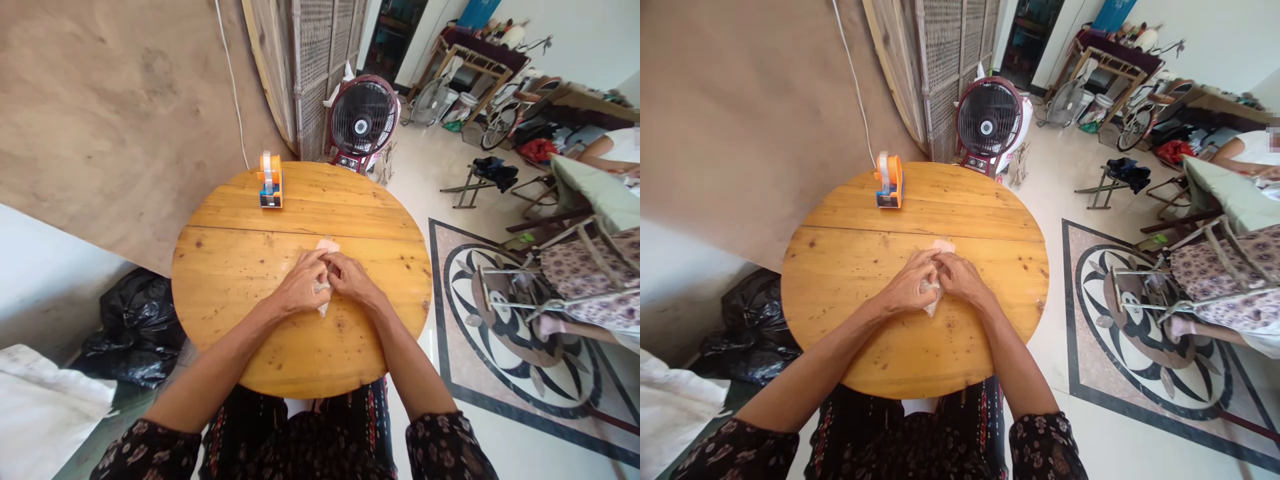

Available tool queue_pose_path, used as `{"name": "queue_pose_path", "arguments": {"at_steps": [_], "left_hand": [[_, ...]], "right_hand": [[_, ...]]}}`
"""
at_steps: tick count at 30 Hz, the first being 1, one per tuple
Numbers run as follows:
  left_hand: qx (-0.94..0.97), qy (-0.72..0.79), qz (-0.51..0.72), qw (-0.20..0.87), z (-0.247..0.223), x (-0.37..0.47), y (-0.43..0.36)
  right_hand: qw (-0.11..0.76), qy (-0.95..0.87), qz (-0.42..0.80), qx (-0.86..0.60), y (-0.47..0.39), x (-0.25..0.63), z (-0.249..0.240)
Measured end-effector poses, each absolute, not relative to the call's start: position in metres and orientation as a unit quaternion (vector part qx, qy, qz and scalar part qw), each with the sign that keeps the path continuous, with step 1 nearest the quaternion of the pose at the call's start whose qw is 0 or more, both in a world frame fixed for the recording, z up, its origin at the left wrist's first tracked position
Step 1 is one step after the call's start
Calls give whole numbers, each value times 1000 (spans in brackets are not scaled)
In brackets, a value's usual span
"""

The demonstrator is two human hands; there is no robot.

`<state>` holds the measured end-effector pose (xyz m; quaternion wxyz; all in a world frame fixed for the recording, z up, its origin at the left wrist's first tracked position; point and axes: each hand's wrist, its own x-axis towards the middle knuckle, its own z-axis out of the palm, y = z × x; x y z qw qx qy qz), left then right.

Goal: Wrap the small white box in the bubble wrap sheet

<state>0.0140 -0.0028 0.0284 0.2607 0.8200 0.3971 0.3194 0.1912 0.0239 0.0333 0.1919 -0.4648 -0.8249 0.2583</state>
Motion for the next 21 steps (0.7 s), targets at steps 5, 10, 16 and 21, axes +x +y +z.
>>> {"name": "queue_pose_path", "arguments": {"at_steps": [5, 10, 16, 21], "left_hand": [[813, 407, 313, 273, 29, 14, -2], [815, 402, 312, 276, 28, 14, -1], [796, 418, 334, 282, 22, 18, -3], [733, 507, 367, 266, 22, 33, -20]], "right_hand": [[195, -805, 279, -486, 22, 192, 36], [195, -804, 276, -489, 19, 191, 38], [168, -822, 247, -485, 17, 189, 40], [160, -840, 256, -450, 20, 187, 43]]}}
